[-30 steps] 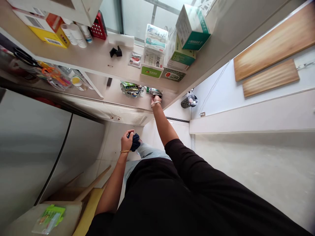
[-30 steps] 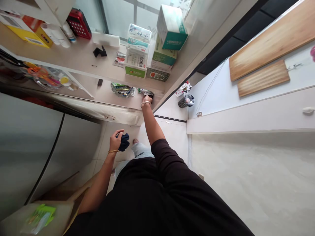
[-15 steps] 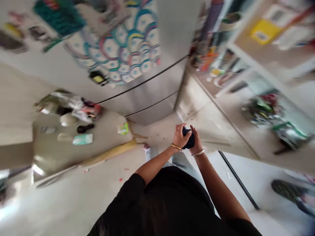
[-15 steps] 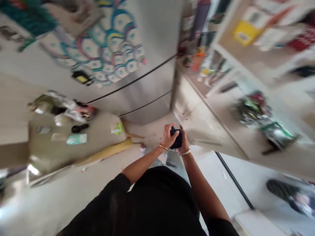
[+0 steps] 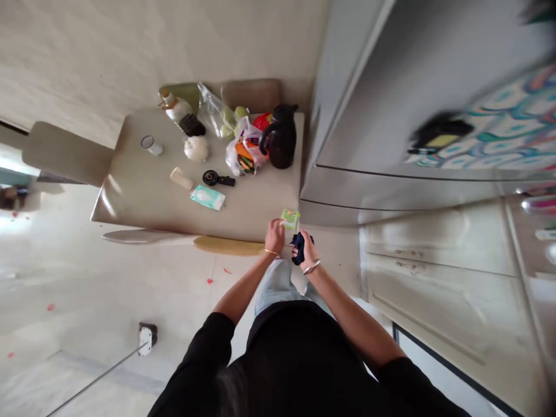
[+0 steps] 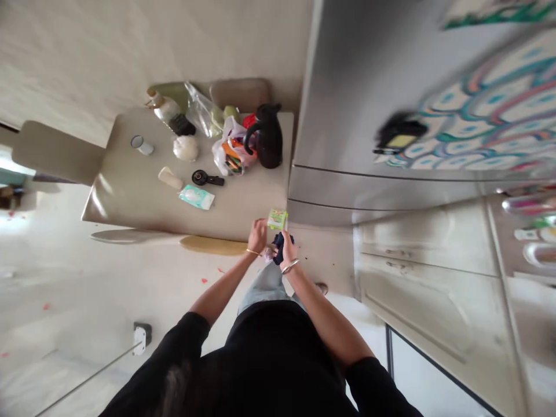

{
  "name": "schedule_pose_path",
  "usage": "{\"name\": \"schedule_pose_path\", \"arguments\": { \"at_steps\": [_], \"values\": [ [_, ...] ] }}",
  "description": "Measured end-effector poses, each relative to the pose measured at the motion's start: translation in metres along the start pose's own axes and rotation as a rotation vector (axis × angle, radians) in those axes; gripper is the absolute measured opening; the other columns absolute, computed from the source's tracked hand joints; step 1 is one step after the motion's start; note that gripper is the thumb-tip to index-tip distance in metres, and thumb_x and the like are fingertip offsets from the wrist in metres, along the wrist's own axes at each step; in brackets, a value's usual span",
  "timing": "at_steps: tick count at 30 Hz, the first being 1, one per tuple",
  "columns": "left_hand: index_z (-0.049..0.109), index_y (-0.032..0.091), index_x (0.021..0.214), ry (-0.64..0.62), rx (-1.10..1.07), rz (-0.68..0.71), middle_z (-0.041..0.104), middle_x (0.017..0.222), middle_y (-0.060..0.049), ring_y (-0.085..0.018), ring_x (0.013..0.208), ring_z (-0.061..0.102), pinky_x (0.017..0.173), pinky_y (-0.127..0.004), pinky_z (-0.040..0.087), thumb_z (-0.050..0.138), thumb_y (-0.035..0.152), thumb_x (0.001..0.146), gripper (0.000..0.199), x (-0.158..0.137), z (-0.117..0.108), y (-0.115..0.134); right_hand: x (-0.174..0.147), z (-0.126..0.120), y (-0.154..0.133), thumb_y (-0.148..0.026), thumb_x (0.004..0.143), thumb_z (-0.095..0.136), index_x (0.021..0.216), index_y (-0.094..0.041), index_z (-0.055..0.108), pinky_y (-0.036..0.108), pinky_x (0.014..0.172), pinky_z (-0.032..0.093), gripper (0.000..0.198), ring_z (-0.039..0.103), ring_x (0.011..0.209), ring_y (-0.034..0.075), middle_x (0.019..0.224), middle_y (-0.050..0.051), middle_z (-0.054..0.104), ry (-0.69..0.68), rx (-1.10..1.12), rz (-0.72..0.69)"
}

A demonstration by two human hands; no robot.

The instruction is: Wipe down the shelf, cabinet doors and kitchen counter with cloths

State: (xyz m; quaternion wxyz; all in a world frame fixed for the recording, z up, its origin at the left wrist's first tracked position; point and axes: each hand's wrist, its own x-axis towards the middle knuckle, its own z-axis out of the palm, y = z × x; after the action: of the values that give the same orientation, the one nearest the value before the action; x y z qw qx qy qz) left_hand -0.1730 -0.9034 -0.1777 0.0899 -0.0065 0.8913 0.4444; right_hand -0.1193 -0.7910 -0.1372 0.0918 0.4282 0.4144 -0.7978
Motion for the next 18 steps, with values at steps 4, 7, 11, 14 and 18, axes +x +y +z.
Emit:
{"name": "schedule_pose_path", "arguments": {
  "at_steps": [4, 7, 11, 14, 18],
  "values": [
    [0.062, 0.013, 0.117, 0.204, 0.015, -0.302, 0.054, 0.127, -0.018, -0.023, 0.108, 0.066, 0.107, -0.041, 0.049, 0.054, 0.009, 0.089, 0.030, 0.064, -0.103, -0.092, 0.013, 0.056, 0.006, -0.059, 0.081, 0.057, 0.075, -0.026, 0.045, 0.023, 0.037, 0.032, 0.036, 0.040, 0.039, 0.009, 0.056, -0.005, 0.051, -0.004, -0.300, 0.006],
    [0.059, 0.011, 0.118, 0.320, 0.011, -0.485, 0.050, 0.127, -0.018, -0.021, 0.103, 0.065, 0.109, -0.042, 0.046, 0.051, 0.006, 0.087, 0.033, 0.104, -0.164, -0.150, 0.035, 0.085, 0.005, -0.059, 0.083, 0.055, 0.072, -0.025, 0.048, 0.023, 0.040, 0.035, 0.037, 0.042, 0.040, 0.010, 0.053, -0.004, 0.050, -0.041, -0.610, -0.002],
    [0.057, 0.010, 0.120, 0.394, -0.020, -0.636, 0.049, 0.126, -0.018, -0.022, 0.105, 0.062, 0.110, -0.043, 0.044, 0.052, 0.006, 0.087, 0.034, 0.135, -0.197, -0.205, 0.093, 0.142, -0.004, -0.062, 0.074, 0.074, 0.060, -0.021, 0.056, 0.024, 0.050, 0.043, 0.047, 0.057, 0.053, 0.014, 0.053, 0.001, 0.058, -0.208, -1.074, -0.032],
    [0.057, 0.013, 0.118, 0.392, -0.063, -0.695, 0.050, 0.124, -0.015, -0.021, 0.105, 0.061, 0.109, -0.041, 0.045, 0.055, 0.008, 0.086, 0.032, 0.141, -0.194, -0.233, 0.148, 0.210, -0.007, -0.055, 0.073, 0.083, 0.060, -0.020, 0.059, 0.027, 0.071, 0.053, 0.044, 0.069, 0.080, 0.022, 0.067, 0.008, 0.067, -0.292, -1.326, -0.136],
    [0.058, 0.015, 0.116, 0.373, -0.117, -0.721, 0.048, 0.127, -0.014, -0.018, 0.101, 0.063, 0.106, -0.038, 0.049, 0.056, 0.009, 0.086, 0.031, 0.136, -0.176, -0.262, 0.214, 0.310, 0.005, -0.024, 0.080, 0.079, 0.095, -0.019, 0.068, 0.036, 0.106, 0.049, 0.019, 0.063, 0.120, 0.027, 0.124, 0.014, 0.067, -0.349, -1.466, -0.330]
  ]
}}
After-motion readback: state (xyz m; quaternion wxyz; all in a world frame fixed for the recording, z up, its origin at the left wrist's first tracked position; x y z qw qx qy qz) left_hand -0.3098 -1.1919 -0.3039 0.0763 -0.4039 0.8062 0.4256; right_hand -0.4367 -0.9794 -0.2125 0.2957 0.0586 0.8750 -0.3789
